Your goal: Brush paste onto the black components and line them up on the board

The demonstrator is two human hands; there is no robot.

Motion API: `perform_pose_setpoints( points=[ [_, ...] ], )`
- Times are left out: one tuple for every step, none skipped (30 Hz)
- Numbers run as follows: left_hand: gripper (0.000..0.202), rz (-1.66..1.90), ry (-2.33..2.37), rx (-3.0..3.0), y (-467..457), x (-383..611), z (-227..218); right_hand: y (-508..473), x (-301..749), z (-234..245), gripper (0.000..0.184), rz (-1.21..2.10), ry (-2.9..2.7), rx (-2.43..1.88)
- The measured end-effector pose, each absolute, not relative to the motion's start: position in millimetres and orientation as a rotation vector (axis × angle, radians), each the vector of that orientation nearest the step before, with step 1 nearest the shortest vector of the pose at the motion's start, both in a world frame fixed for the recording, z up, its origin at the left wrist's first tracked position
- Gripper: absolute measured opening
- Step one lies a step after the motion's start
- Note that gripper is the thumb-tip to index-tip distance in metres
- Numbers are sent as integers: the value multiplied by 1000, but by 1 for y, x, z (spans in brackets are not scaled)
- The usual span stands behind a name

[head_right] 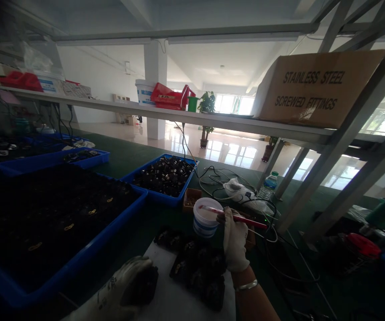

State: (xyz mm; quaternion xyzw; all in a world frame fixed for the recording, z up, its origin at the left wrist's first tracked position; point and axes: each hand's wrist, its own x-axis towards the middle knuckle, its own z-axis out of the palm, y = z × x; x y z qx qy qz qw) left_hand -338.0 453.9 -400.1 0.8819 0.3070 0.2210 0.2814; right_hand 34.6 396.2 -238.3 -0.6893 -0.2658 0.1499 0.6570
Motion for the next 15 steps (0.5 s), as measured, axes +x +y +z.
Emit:
perform_pose_setpoints(
  points=[
    [103, 611, 817, 2369, 453, -339, -400, 395, 35, -239, 41, 346, -580, -1538],
    [102, 625, 814, 2377, 452, -339, -400, 395, 34, -240, 39, 352, -561, -1515],
    [102, 636, 813, 2383, 452, -340, -400, 394, 33, -240, 38, 358, -548, -1491],
    [103, 640, 819, 2387, 451, -340, -400, 393, 32, -239, 37, 367, -541, -1467],
    [104, 638, 834, 2387, 451, -340, -401, 393, 31, -238, 37, 376, -539, -1441],
    [105, 632, 856, 2380, 451, -340, -402, 392, 30, -237, 37, 384, -542, -1415],
    [106, 617, 875, 2371, 451, -340, -403, 392, 29, -236, 38, 391, -548, -1391],
    [105, 604, 893, 2357, 451, -340, -403, 392, 28, -236, 39, 396, -556, -1370],
    [104, 592, 907, 2340, 451, -341, -404, 391, 28, -237, 40, 396, -565, -1354],
    [103, 583, 915, 2324, 451, -342, -404, 391, 28, -238, 41, 396, -580, -1341],
    [102, 578, 921, 2305, 451, -342, -402, 390, 29, -240, 42, 390, -602, -1330],
    [102, 577, 927, 2283, 451, -343, -400, 389, 30, -241, 44, 378, -629, -1322],
    [102, 583, 933, 2255, 450, -344, -397, 388, 31, -243, 45, 358, -662, -1319],
    [102, 592, 933, 2221, 450, -344, -393, 386, 32, -244, 45, 331, -703, -1323],
    [100, 605, 920, 2184, 449, -343, -387, 383, 34, -245, 45, 296, -749, -1336]
  ],
)
